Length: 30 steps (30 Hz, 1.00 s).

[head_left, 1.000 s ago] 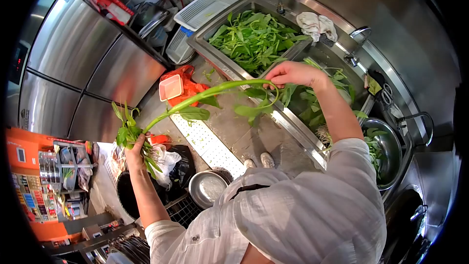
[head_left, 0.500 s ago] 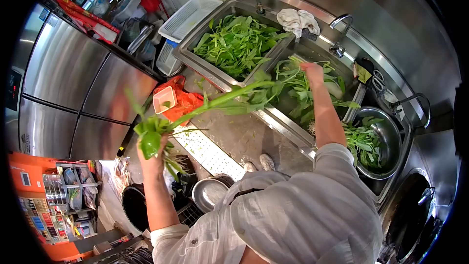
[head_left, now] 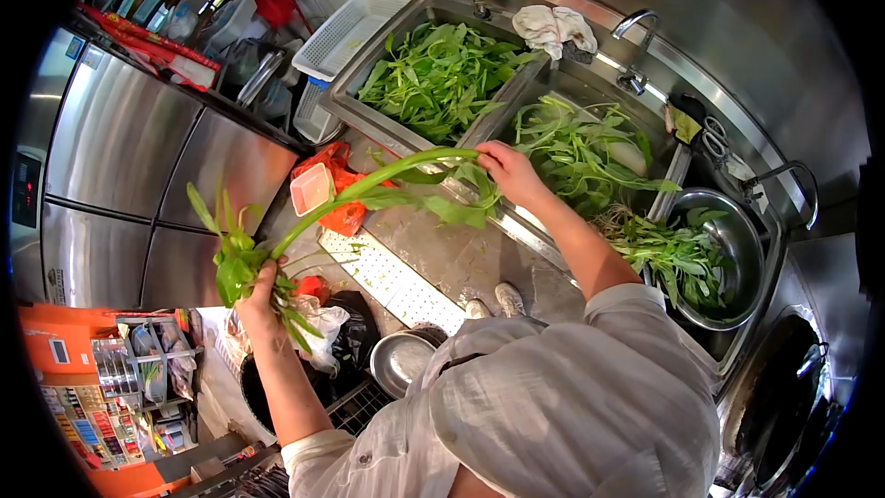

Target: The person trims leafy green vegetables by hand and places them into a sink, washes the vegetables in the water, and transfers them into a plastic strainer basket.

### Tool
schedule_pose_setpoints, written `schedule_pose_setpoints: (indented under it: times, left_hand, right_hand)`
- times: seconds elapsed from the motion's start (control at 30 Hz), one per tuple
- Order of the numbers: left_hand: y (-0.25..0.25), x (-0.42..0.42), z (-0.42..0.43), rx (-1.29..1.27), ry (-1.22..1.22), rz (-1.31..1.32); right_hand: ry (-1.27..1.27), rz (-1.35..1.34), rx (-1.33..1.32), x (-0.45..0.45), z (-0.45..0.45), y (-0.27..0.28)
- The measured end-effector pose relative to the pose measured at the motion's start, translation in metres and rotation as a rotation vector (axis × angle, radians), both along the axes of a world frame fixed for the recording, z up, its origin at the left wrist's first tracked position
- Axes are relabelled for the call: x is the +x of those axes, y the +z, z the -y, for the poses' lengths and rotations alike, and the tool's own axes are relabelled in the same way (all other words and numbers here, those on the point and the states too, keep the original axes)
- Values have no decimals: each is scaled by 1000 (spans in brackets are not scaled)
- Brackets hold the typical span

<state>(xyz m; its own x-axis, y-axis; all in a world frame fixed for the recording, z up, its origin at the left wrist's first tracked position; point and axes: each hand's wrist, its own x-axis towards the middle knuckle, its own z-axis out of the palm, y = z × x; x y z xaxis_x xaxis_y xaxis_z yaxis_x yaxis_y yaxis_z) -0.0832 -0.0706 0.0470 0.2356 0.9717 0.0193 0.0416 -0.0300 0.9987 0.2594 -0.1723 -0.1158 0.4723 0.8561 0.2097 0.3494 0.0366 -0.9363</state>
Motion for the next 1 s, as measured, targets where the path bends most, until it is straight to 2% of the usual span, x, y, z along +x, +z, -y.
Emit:
schedule_pose_setpoints:
  times: [0.03,0.1,0.13,0.2,0.27,0.3,0.33,0.37,0.43,0.5,0.57,0.67,0.77,0.93,0.97,1.0]
  left_hand:
    - [0,-3,1,-3,-11,5]
    - [-13,-10,7,-23,51,-138]
    - [-10,7,26,-7,132,-90]
    - [-22,-1,28,17,102,2]
    - [-22,5,34,28,120,43]
    - [-19,8,38,-31,134,44]
    - [-16,7,42,-95,145,40]
    - [-15,5,43,-99,148,37]
    - [-13,7,41,-77,94,68]
    - [-9,7,39,-62,59,40]
    - [-8,6,35,-63,14,63]
    - [-8,5,32,-87,16,117]
    - [-5,9,35,-108,106,121]
    - [-23,17,38,-120,46,61]
    - [-23,22,40,-140,35,58]
    - [-29,23,37,-140,30,61]
  right_hand:
    - [-8,0,-4,3,0,-3]
    - [-52,-192,-78,8,-5,-7]
    - [-133,-480,-9,10,-8,-3]
    - [-384,-747,67,48,-4,-15]
    - [-485,-511,29,96,12,-46]
    - [-485,-109,-220,123,24,-56]
    - [-524,233,-536,121,33,-28]
    - [-519,233,-540,116,35,-23]
    - [-414,644,-136,101,31,-4]
    - [-76,255,-59,63,18,25]
    - [54,192,61,30,3,29]
    - [180,-90,-23,8,-5,32]
    - [186,-88,30,11,-2,30]
    - [266,-260,78,25,13,42]
    - [261,-256,78,28,16,44]
    - [177,-94,119,31,21,49]
